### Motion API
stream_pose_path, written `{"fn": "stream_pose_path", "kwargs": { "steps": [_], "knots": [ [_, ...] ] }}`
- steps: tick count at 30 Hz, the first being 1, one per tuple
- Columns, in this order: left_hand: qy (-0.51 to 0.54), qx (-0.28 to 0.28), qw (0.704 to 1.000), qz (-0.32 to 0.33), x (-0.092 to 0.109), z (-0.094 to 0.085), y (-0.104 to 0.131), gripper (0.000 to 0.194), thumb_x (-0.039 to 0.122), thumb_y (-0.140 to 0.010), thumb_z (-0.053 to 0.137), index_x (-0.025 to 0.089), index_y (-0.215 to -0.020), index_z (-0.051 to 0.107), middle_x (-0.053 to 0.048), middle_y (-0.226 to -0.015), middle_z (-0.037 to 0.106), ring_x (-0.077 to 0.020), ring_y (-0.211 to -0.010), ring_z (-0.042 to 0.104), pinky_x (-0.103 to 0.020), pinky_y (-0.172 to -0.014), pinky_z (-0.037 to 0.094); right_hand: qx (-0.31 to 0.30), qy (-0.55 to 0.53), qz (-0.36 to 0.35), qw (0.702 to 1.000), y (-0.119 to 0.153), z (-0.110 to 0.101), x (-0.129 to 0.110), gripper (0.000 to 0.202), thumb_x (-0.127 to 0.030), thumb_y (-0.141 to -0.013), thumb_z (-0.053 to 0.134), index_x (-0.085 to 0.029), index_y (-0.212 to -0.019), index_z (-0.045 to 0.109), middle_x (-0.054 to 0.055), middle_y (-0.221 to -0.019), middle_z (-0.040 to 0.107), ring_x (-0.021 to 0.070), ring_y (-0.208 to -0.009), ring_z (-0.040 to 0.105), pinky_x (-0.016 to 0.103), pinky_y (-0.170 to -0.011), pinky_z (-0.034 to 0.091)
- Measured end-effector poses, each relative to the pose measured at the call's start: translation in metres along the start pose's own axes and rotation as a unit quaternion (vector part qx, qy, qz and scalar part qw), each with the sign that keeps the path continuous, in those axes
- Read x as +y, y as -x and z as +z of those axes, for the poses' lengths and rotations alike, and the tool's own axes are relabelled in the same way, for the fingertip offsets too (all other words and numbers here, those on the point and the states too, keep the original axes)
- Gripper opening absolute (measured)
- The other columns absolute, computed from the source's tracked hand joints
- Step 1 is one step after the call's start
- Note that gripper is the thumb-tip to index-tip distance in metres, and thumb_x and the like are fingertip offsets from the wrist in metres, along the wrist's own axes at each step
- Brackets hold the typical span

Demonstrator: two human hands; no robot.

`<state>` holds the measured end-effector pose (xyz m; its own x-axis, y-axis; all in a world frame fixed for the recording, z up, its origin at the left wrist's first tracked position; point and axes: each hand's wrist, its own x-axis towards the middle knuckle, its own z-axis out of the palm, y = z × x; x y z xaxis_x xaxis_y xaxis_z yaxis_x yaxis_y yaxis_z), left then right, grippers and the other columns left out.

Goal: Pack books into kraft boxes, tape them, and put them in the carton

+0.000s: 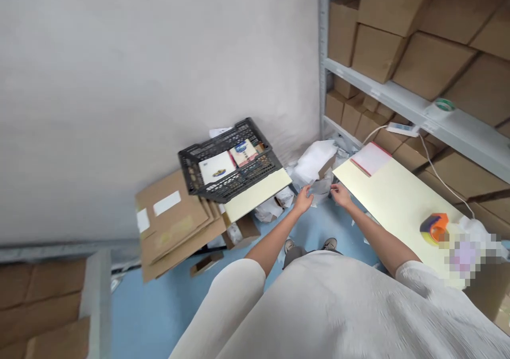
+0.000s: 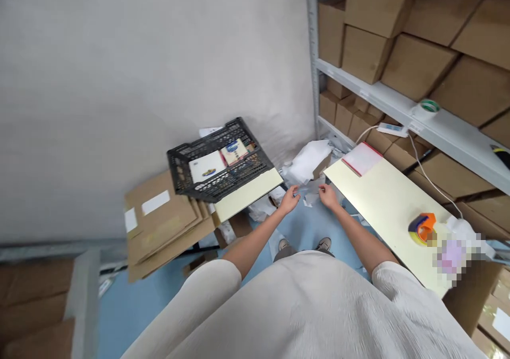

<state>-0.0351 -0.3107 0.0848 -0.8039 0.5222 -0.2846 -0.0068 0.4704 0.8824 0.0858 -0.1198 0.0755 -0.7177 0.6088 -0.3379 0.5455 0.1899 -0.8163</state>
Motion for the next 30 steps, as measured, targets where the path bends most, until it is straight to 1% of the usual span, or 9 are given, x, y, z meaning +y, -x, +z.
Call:
{"fn": "stream_pose_path", "kwargs": {
  "steps": [3, 6, 12, 15, 18, 22, 25, 28, 30],
  "knots": [
    [0.018, 0.052, 0.998, -0.014, -0.024, -0.047, 0.019, 0.045, 0.007, -0.085, 0.070, 0.019, -0.129, 0.069, -0.015, -0.142, 0.072, -0.0286, -0.127, 0.072, -0.048, -0.117, 0.054, -0.050, 0.018, -0.042, 0.998, -0.003, 0.044, -0.031, 0.028, -0.021, -0.088, 0.067, -0.022, -0.113, 0.077, 0.009, -0.121, 0.079, 0.0242, -0.109, 0.073, 0.039, -0.109, 0.056],
    [0.038, 0.103, 0.993, -0.029, -0.052, -0.095, 0.042, 0.044, 0.008, -0.085, 0.072, 0.019, -0.128, 0.071, -0.015, -0.142, 0.072, -0.0280, -0.126, 0.072, -0.046, -0.116, 0.055, -0.095, 0.042, -0.076, 0.992, 0.002, 0.096, -0.061, 0.028, -0.020, -0.089, 0.064, -0.021, -0.114, 0.077, 0.009, -0.124, 0.078, 0.0233, -0.108, 0.073, 0.040, -0.111, 0.055],
    [0.066, 0.182, 0.979, -0.057, -0.113, -0.186, 0.094, 0.045, 0.009, -0.084, 0.074, 0.020, -0.128, 0.072, -0.014, -0.141, 0.073, -0.0294, -0.126, 0.072, -0.049, -0.117, 0.054, -0.165, 0.101, -0.156, 0.969, 0.034, 0.202, -0.113, 0.027, -0.017, -0.090, 0.063, -0.019, -0.111, 0.079, 0.011, -0.122, 0.078, 0.0239, -0.105, 0.074, 0.039, -0.108, 0.056],
    [0.065, 0.190, 0.977, -0.068, -0.144, -0.230, 0.117, 0.047, 0.007, -0.085, 0.071, 0.021, -0.129, 0.071, -0.013, -0.143, 0.072, -0.0274, -0.125, 0.072, -0.046, -0.116, 0.055, -0.181, 0.116, -0.188, 0.958, 0.056, 0.251, -0.134, 0.026, -0.016, -0.090, 0.063, -0.020, -0.110, 0.079, 0.010, -0.121, 0.078, 0.0222, -0.102, 0.074, 0.036, -0.105, 0.057],
    [0.053, 0.189, 0.978, -0.065, -0.174, -0.276, 0.137, 0.048, 0.007, -0.087, 0.067, 0.021, -0.133, 0.069, -0.012, -0.145, 0.071, -0.0256, -0.129, 0.070, -0.043, -0.117, 0.054, -0.186, 0.136, -0.217, 0.949, 0.080, 0.302, -0.153, 0.027, -0.015, -0.090, 0.062, -0.020, -0.112, 0.079, 0.009, -0.121, 0.077, 0.0207, -0.100, 0.074, 0.036, -0.105, 0.057],
    [0.036, 0.194, 0.979, -0.049, -0.213, -0.341, 0.159, 0.049, 0.007, -0.089, 0.063, 0.018, -0.137, 0.066, -0.014, -0.145, 0.071, -0.0260, -0.136, 0.067, -0.044, -0.119, 0.052, -0.202, 0.160, -0.259, 0.931, 0.110, 0.373, -0.178, 0.030, -0.014, -0.090, 0.061, -0.019, -0.113, 0.079, 0.010, -0.118, 0.076, 0.0193, -0.097, 0.074, 0.036, -0.102, 0.059],
    [0.012, 0.210, 0.976, -0.048, -0.240, -0.389, 0.174, 0.050, 0.007, -0.089, 0.062, 0.019, -0.137, 0.066, -0.014, -0.143, 0.072, -0.0267, -0.137, 0.067, -0.045, -0.120, 0.052, -0.222, 0.182, -0.272, 0.918, 0.130, 0.425, -0.198, 0.031, -0.014, -0.092, 0.059, -0.019, -0.115, 0.079, 0.011, -0.120, 0.076, 0.0191, -0.097, 0.075, 0.035, -0.099, 0.060],
    [-0.020, 0.230, 0.972, -0.050, -0.264, -0.431, 0.188, 0.053, 0.006, -0.089, 0.061, 0.020, -0.139, 0.065, -0.013, -0.144, 0.071, -0.0266, -0.139, 0.065, -0.047, -0.123, 0.049, -0.250, 0.215, -0.283, 0.901, 0.147, 0.470, -0.217, 0.031, -0.013, -0.094, 0.059, -0.017, -0.118, 0.078, 0.013, -0.123, 0.075, 0.0204, -0.101, 0.075, 0.034, -0.099, 0.059],
    [-0.042, 0.239, 0.968, -0.058, -0.277, -0.454, 0.197, 0.054, 0.006, -0.089, 0.059, 0.019, -0.141, 0.064, -0.014, -0.146, 0.070, -0.0266, -0.141, 0.063, -0.046, -0.125, 0.048, -0.264, 0.239, -0.296, 0.886, 0.154, 0.494, -0.227, 0.032, -0.014, -0.095, 0.059, -0.017, -0.120, 0.078, 0.013, -0.124, 0.074, 0.0215, -0.104, 0.074, 0.034, -0.100, 0.058]
  ]
}}
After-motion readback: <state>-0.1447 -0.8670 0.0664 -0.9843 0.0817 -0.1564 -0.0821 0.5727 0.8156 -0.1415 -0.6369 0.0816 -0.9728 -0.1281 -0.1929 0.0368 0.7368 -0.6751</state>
